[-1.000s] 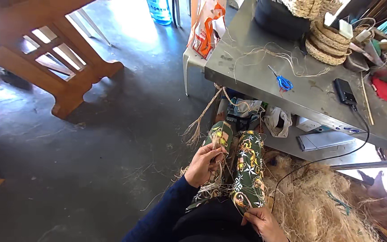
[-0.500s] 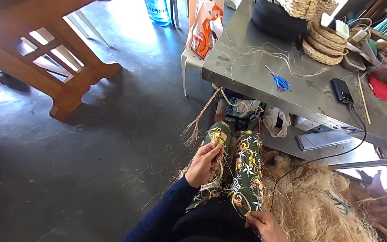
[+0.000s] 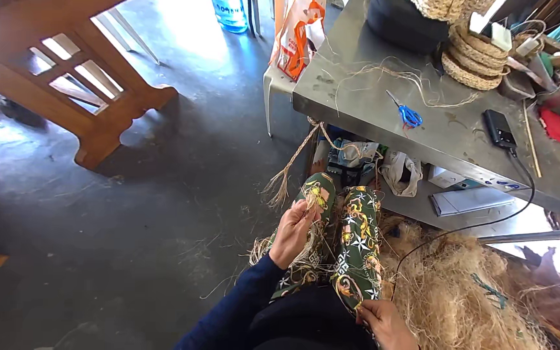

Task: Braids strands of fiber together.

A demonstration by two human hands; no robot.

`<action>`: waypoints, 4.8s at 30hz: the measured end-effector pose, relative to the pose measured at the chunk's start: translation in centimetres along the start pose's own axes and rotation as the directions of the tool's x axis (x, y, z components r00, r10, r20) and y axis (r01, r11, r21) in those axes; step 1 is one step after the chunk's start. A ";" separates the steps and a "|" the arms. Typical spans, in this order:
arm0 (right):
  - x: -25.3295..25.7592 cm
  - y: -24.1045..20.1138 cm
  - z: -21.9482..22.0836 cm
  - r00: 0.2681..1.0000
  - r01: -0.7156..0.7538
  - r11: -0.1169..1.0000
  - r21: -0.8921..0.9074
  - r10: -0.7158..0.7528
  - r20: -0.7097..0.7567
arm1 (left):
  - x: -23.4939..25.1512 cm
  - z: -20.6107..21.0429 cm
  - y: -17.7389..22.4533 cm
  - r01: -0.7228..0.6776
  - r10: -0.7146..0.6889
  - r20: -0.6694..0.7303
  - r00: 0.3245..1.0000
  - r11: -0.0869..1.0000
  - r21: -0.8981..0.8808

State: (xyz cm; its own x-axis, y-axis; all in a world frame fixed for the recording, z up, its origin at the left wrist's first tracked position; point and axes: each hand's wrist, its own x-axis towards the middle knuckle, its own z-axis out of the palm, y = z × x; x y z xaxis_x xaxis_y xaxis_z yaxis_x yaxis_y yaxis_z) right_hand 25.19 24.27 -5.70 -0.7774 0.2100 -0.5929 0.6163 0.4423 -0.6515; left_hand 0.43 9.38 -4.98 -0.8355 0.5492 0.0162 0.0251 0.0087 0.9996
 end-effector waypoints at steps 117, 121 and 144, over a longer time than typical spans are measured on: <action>2.3 0.9 1.0 0.862 0.423 0.872 0.246 -0.303 -0.407 | -1.7 1.4 1.4 0.205 -0.198 0.064 0.978 0.868 -0.452; 1.8 0.9 -3.0 0.801 0.462 0.849 0.257 -0.275 -0.532 | -1.1 -1.3 2.7 0.111 -0.113 0.020 0.993 0.893 -0.437; 2.2 7.4 -9.4 0.913 0.134 0.948 0.290 -0.004 -0.409 | -1.3 -16.8 6.9 -0.172 -0.175 -0.577 0.798 0.851 -0.496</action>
State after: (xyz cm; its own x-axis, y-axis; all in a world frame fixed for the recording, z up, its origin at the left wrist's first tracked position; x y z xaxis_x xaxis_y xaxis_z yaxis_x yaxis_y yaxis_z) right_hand 26.87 36.20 -7.33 -0.7632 0.5462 -0.3453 0.5164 0.1945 -0.8339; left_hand -7.50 -5.33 2.22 -0.9877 -0.0456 -0.1495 -0.1068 -0.5018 0.8584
